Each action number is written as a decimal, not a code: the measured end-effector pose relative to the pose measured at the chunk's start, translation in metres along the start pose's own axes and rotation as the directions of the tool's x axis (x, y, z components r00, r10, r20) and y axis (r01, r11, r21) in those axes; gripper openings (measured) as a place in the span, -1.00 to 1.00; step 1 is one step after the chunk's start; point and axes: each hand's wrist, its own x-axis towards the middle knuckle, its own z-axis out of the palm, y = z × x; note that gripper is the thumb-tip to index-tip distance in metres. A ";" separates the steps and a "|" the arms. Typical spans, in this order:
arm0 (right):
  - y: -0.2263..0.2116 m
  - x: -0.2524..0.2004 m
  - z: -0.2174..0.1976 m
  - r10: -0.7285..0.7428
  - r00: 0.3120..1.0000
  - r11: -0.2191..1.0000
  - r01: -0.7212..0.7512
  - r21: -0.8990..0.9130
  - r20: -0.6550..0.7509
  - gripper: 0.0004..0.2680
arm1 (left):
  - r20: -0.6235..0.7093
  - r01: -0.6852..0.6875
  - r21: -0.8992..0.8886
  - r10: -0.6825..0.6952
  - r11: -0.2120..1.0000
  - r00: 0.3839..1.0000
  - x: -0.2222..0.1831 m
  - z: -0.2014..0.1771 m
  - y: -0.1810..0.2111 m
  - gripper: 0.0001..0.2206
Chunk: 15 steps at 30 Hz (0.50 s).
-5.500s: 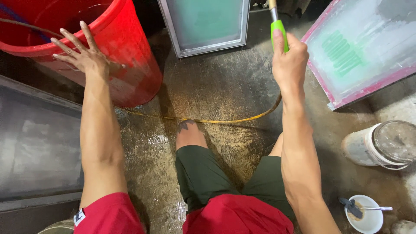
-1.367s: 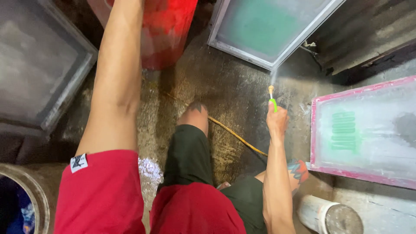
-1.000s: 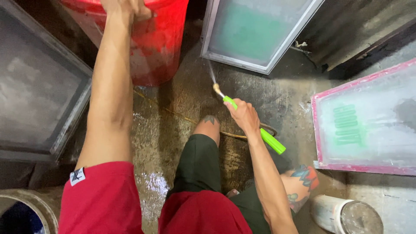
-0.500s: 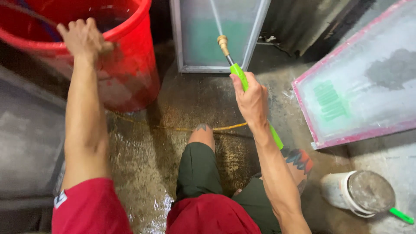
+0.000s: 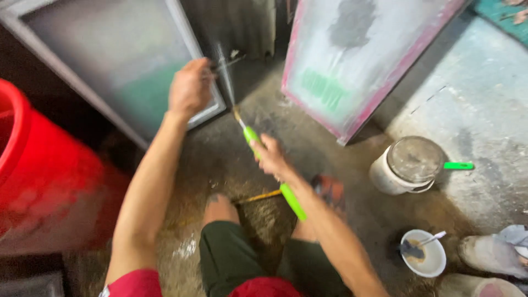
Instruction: Washing ink and emulsion off screen printing frames using a high-pressure water sprayer.
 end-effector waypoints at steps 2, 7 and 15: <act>0.052 0.017 -0.010 -0.044 0.990 0.990 0.026 0.137 0.132 -0.80 | 0.055 -0.196 -0.120 0.204 0.973 0.977 0.071 0.030 0.077 -0.79; 0.011 -0.032 -0.015 0.120 0.971 0.977 -0.079 -0.198 0.207 -0.84 | 0.078 -0.419 0.241 0.413 0.876 0.908 0.250 0.188 0.176 -0.57; 0.068 -0.021 -0.007 -0.095 0.958 0.966 0.155 -0.208 0.271 -0.88 | 0.218 -0.321 0.315 0.261 0.893 0.940 0.354 0.283 0.281 -0.50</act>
